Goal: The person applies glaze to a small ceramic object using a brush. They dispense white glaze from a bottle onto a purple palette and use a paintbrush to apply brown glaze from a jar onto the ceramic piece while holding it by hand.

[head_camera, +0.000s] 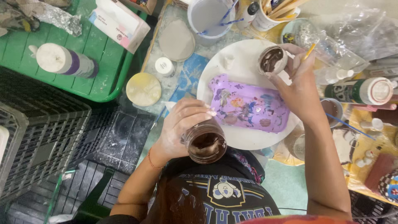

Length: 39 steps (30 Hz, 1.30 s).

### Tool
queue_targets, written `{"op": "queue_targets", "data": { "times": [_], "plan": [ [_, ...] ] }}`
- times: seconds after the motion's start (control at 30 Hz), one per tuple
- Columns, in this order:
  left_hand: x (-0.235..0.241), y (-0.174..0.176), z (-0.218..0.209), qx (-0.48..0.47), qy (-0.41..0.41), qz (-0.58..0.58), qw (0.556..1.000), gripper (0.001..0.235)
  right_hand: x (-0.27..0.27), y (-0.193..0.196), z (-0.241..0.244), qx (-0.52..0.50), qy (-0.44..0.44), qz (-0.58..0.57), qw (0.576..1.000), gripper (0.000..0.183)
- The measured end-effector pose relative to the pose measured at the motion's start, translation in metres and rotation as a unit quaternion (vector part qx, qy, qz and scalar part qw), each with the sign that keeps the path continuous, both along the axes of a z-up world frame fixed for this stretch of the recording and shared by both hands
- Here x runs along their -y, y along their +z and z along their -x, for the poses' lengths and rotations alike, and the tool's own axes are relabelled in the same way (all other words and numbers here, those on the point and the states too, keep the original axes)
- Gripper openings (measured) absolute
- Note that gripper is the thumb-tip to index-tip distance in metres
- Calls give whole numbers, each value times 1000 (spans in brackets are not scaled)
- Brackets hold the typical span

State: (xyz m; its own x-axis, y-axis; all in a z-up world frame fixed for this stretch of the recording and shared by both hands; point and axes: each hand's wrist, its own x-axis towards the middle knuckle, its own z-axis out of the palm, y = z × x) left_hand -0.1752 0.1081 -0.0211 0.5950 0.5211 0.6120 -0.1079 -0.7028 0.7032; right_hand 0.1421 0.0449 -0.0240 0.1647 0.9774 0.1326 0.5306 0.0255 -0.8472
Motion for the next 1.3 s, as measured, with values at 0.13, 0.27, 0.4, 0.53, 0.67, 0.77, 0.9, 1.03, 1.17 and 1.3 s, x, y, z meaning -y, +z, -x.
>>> {"op": "queue_targets", "data": {
  "times": [0.13, 0.27, 0.4, 0.53, 0.67, 0.77, 0.9, 1.03, 1.17, 1.3],
  "plan": [
    [-3, -1, -8, 0, 3, -18, 1000, 64, 7, 3, -6, 163, -15, 6, 987, 66],
    [-4, -1, -17, -8, 0, -32, 999, 63, 17, 17, 3, 156, -66, 15, 985, 54],
    [-2, 1, -23, -24, 9, -41, 999, 63, 46, 19, 17, 162, -139, -92, 973, 23],
    [1, 5, -29, -59, 33, -51, 996, 63, 76, 6, 34, 69, -138, -244, 957, 22],
    [2, 9, -34, -89, 52, -82, 991, 62, 103, 0, 63, -54, -130, -337, 931, 28],
    [4, 12, -34, -101, 44, -80, 991, 67, 115, 1, 77, -95, -158, -312, 932, 27],
    [3, 12, -35, -103, 47, -74, 991, 68, 110, -1, 59, 14, -182, -306, 934, 25],
    [-1, 10, -33, -97, 51, -72, 991, 70, 94, -6, 33, -3, -237, -220, 946, 28],
    [-7, 9, -31, -107, 59, -70, 990, 69, 91, -12, 31, -32, -233, -199, 951, 29],
    [-8, 8, -33, -108, 70, -85, 988, 64, 91, 10, 52, -54, -214, -217, 951, 27]
  ]
}}
